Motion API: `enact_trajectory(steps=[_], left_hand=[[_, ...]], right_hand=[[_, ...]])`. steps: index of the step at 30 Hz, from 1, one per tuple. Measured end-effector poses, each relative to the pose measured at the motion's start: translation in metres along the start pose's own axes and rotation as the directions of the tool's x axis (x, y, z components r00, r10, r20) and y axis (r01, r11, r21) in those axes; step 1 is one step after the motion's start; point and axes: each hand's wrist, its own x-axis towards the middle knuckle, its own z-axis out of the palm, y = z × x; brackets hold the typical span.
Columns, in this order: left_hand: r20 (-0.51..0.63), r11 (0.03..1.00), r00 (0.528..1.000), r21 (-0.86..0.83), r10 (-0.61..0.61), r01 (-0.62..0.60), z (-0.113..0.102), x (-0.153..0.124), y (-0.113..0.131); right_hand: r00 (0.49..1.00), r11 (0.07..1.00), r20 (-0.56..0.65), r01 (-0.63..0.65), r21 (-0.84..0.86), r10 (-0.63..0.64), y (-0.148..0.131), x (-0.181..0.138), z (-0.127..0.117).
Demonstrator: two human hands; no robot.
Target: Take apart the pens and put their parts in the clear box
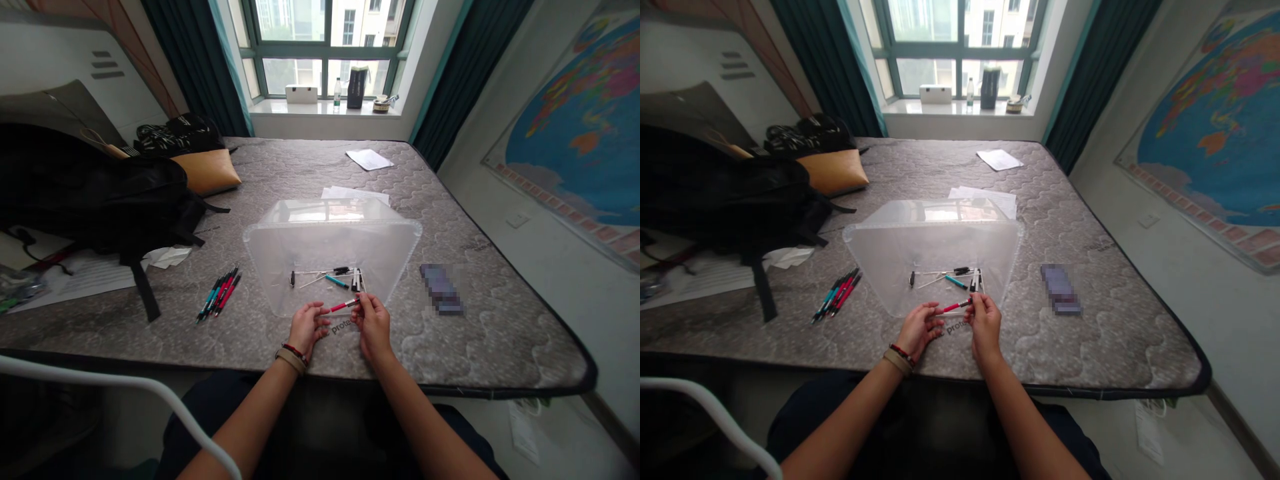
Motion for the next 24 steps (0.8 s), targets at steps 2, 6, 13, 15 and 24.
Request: enact_trajectory(steps=[2, 6, 13, 15, 24], left_hand=[[-0.049, 0.997, 0.996, 0.018, 0.075, -0.074, -0.004, 0.003, 0.007], [-0.121, 0.987, 0.982, 0.077, 0.148, -0.14, -0.011, 0.006, 0.022], [0.119, 0.528, 0.773, 0.665, 0.623, -0.528, -0.027, -0.001, 0.033], [0.125, 0.503, 0.775, 0.695, 0.619, -0.514, -0.03, -0.001, 0.03], [0.147, 0.489, 0.721, 0.643, 0.677, -0.59, -0.02, -0.003, 0.028]], right_hand=[[1.0, 1.0, 0.016, -0.01, -0.009, 0.011, 0.001, 0.002, -0.002], [0.996, 0.996, 0.056, -0.065, -0.062, 0.069, 0.003, 0.004, -0.003], [0.987, 0.982, 0.135, -0.068, -0.179, 0.093, 0.009, 0.006, -0.008], [0.985, 0.979, 0.144, -0.066, -0.193, 0.094, 0.01, 0.006, -0.008], [0.981, 0.972, 0.181, -0.028, -0.235, 0.072, 0.007, 0.003, -0.008]])
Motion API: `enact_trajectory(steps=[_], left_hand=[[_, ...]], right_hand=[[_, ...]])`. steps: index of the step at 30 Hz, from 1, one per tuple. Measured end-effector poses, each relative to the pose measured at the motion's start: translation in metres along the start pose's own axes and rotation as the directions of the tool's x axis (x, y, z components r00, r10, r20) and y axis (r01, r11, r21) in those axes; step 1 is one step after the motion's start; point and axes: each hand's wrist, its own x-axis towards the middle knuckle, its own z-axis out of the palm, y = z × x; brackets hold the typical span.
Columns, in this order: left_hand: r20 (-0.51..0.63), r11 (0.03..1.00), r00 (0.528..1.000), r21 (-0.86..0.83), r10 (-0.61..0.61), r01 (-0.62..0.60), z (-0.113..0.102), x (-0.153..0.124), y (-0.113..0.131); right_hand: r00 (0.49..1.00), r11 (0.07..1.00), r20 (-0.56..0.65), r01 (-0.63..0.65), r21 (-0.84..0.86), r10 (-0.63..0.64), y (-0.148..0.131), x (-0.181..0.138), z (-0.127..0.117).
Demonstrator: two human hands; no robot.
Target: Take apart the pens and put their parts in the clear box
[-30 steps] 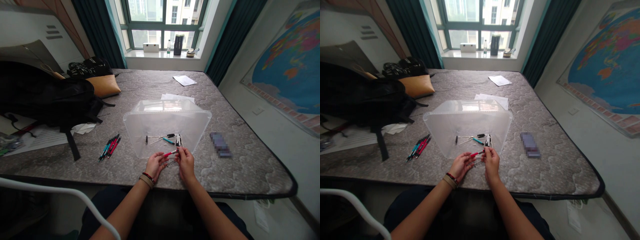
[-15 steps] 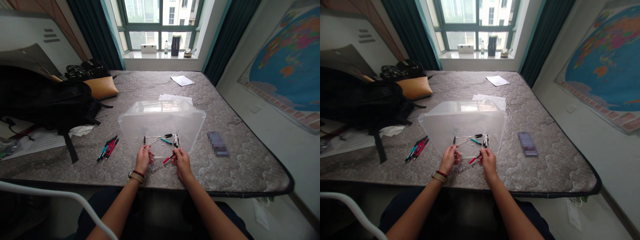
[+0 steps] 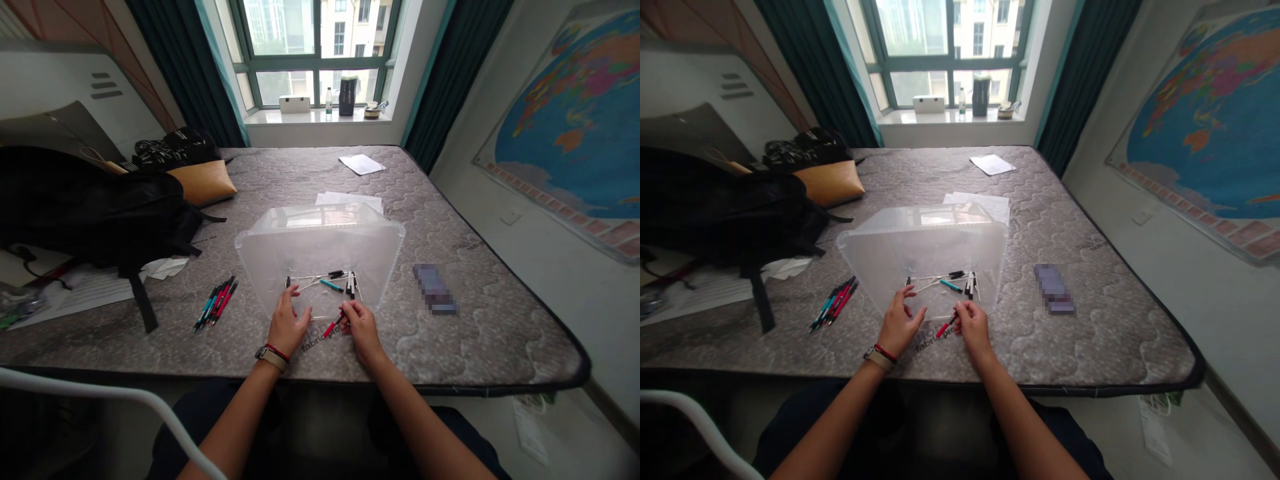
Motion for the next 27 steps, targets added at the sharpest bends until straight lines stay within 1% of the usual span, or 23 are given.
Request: enact_trajectory(steps=[2, 3, 5, 8, 10, 12, 14, 17, 22, 25, 27], left_hand=[[-0.007, 0.998, 1.0, 0.06, 0.025, -0.025, -0.001, 0.001, 0.002], [0.018, 0.997, 1.0, 0.075, 0.016, -0.017, -0.001, 0.001, 0.001], [0.122, 0.998, 0.992, 0.063, -0.026, 0.018, 0.001, 0.001, -0.002], [0.301, 0.991, 0.949, -0.059, -0.095, 0.118, 0.008, -0.001, -0.006], [0.359, 0.964, 0.924, -0.17, -0.133, 0.204, 0.013, -0.002, -0.007], [0.363, 0.934, 0.919, -0.249, -0.155, 0.256, 0.015, -0.002, -0.005], [0.336, 0.917, 0.928, -0.297, -0.161, 0.266, 0.015, -0.001, -0.002], [0.309, 0.899, 0.937, -0.346, -0.161, 0.268, 0.011, 0.0, 0.002], [0.311, 0.921, 0.943, -0.318, -0.122, 0.224, 0.006, -0.001, 0.006], [0.311, 0.938, 0.947, -0.299, -0.079, 0.177, 0.003, -0.002, 0.01], [0.306, 0.946, 0.951, -0.29, -0.051, 0.144, 0.001, -0.002, 0.013]], right_hand=[[1.0, 1.0, -0.002, -0.005, 0.002, 0.005, -0.001, -0.001, 0.0], [1.0, 1.0, -0.006, -0.01, 0.009, 0.01, -0.001, -0.001, 0.0], [0.999, 0.999, -0.005, -0.031, 0.038, 0.032, -0.002, -0.002, 0.001], [0.996, 0.992, 0.031, -0.086, 0.098, 0.083, -0.005, -0.005, 0.004], [0.993, 0.986, 0.062, -0.112, 0.121, 0.105, -0.005, -0.007, 0.005], [0.989, 0.983, 0.084, -0.128, 0.131, 0.118, -0.004, -0.007, 0.006], [0.985, 0.981, 0.106, -0.15, 0.124, 0.137, -0.001, -0.007, 0.006], [0.979, 0.988, 0.146, -0.15, 0.045, 0.142, 0.007, -0.006, 0.007], [0.969, 0.992, 0.224, -0.092, -0.081, 0.108, 0.019, -0.005, 0.009], [0.954, 0.99, 0.279, -0.078, -0.113, 0.107, 0.022, -0.006, 0.01], [0.95, 0.991, 0.295, -0.077, -0.106, 0.105, 0.022, -0.008, 0.009]])
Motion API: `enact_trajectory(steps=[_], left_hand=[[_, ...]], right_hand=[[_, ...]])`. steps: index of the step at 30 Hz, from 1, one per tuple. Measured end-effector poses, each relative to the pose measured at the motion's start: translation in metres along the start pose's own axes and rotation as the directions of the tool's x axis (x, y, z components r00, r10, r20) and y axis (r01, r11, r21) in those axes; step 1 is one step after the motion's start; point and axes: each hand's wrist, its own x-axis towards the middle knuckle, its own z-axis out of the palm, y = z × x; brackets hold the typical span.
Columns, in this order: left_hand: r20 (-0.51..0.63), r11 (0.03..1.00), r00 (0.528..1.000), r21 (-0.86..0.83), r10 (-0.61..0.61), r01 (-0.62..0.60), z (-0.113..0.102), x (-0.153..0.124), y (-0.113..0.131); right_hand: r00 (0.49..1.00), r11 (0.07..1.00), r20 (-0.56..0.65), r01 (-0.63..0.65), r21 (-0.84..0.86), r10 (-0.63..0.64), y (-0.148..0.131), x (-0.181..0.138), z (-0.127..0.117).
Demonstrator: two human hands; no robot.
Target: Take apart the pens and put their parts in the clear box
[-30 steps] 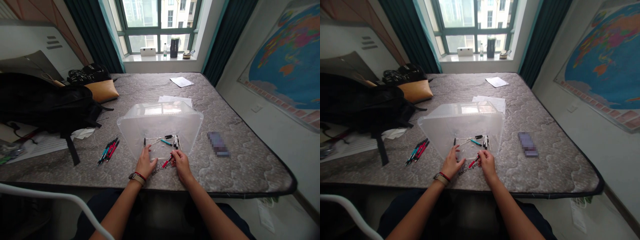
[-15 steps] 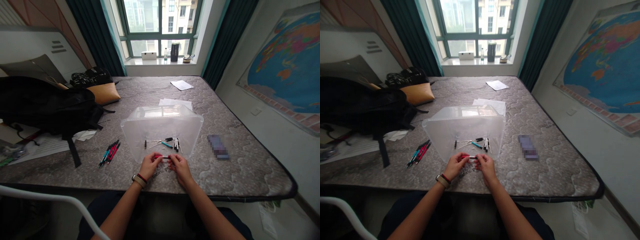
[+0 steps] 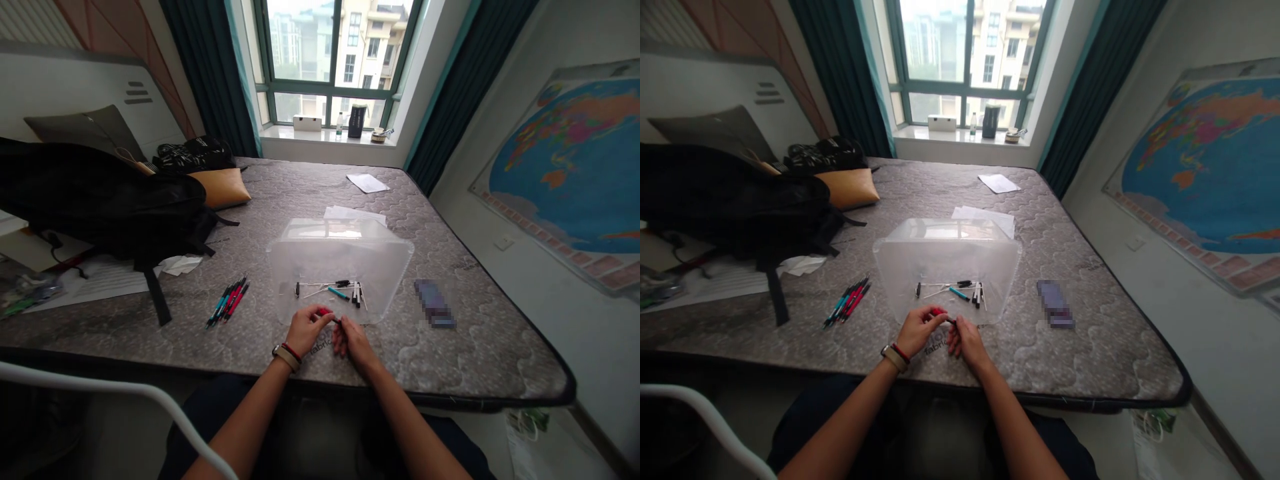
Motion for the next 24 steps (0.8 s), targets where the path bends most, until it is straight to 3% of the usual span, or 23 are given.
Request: enact_trajectory(steps=[6, 10, 14, 20, 24], left_hand=[[-0.014, 0.996, 1.0, -0.092, -0.015, 0.013, 0.002, -0.004, 0.002], [-0.005, 0.997, 0.999, -0.055, -0.051, 0.05, 0.009, -0.007, -0.01], [-0.025, 0.998, 0.999, -0.053, -0.023, 0.022, 0.016, -0.01, -0.018], [-0.103, 0.984, 0.99, 0.16, 0.092, -0.075, 0.014, -0.013, -0.023], [-0.152, 0.967, 0.986, 0.253, 0.072, -0.032, 0.01, -0.014, -0.029]], right_hand=[[0.999, 0.989, -0.037, 0.011, 0.146, -0.005, 0.0, -0.018, 0.005], [0.985, 0.966, -0.151, 0.118, 0.228, -0.084, 0.005, -0.031, 0.013], [0.96, 0.966, -0.262, 0.156, 0.208, -0.099, 0.01, -0.033, 0.018], [0.954, 0.978, -0.277, 0.159, 0.134, -0.117, 0.016, -0.026, 0.018], [0.953, 0.982, -0.264, 0.172, 0.075, -0.146, 0.022, -0.025, 0.018]])
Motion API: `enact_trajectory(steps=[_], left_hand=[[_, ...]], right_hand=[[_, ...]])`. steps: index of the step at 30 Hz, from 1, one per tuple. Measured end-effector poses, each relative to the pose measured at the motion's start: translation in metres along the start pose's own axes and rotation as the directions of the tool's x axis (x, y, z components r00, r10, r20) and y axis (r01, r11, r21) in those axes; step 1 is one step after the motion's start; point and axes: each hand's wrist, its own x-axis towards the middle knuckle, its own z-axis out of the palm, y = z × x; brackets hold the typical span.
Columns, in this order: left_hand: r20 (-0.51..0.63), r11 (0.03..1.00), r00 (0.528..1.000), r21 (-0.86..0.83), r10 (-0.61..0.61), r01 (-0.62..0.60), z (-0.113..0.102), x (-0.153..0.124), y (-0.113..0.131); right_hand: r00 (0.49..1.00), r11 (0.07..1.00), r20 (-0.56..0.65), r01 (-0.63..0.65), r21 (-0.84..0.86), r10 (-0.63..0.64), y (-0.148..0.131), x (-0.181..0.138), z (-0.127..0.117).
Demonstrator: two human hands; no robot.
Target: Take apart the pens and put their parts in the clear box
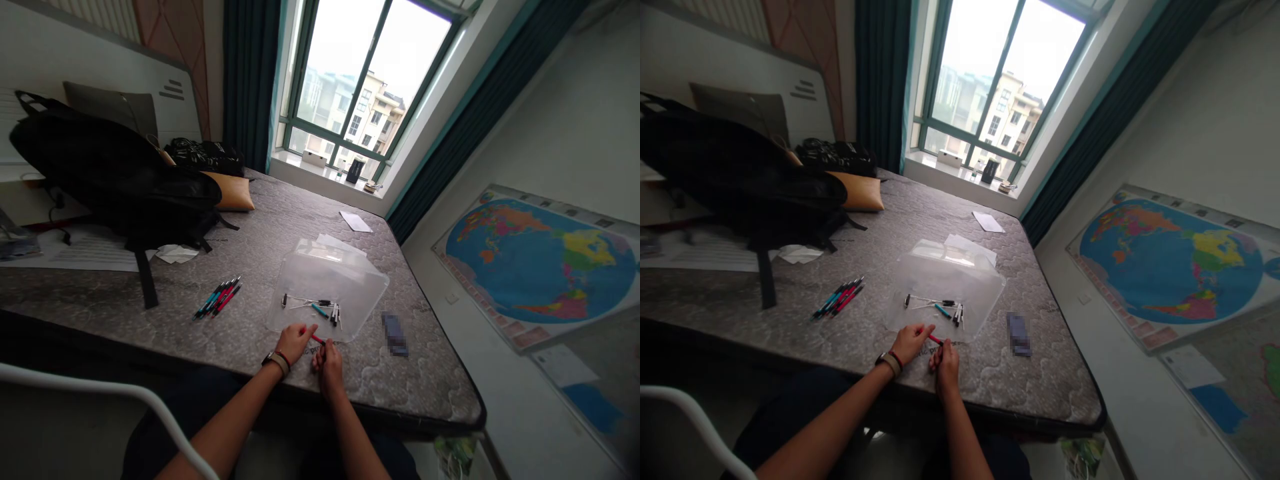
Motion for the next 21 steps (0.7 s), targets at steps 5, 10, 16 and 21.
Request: enact_trajectory(steps=[5, 10, 16, 21], left_hand=[[0.003, 0.996, 1.0, 0.09, -0.007, 0.007, -0.009, -0.005, -0.002], [0.203, 0.984, 0.973, 0.116, 0.107, -0.132, -0.02, -0.012, 0.0], [0.324, 0.951, 0.927, 0.174, 0.191, -0.257, -0.03, -0.021, 0.007], [0.214, 0.964, 0.961, 0.166, 0.172, -0.21, -0.04, -0.02, -0.001]], right_hand=[[0.998, 0.996, 0.055, 0.001, -0.091, 0.005, 0.004, 0.002, -0.001], [0.99, 0.996, 0.106, -0.09, -0.014, 0.091, 0.0, 0.002, -0.008], [0.969, 0.976, 0.157, -0.206, 0.075, 0.192, -0.012, 0.001, -0.014], [0.96, 0.973, 0.179, -0.226, 0.04, 0.216, -0.016, 0.001, -0.014]])
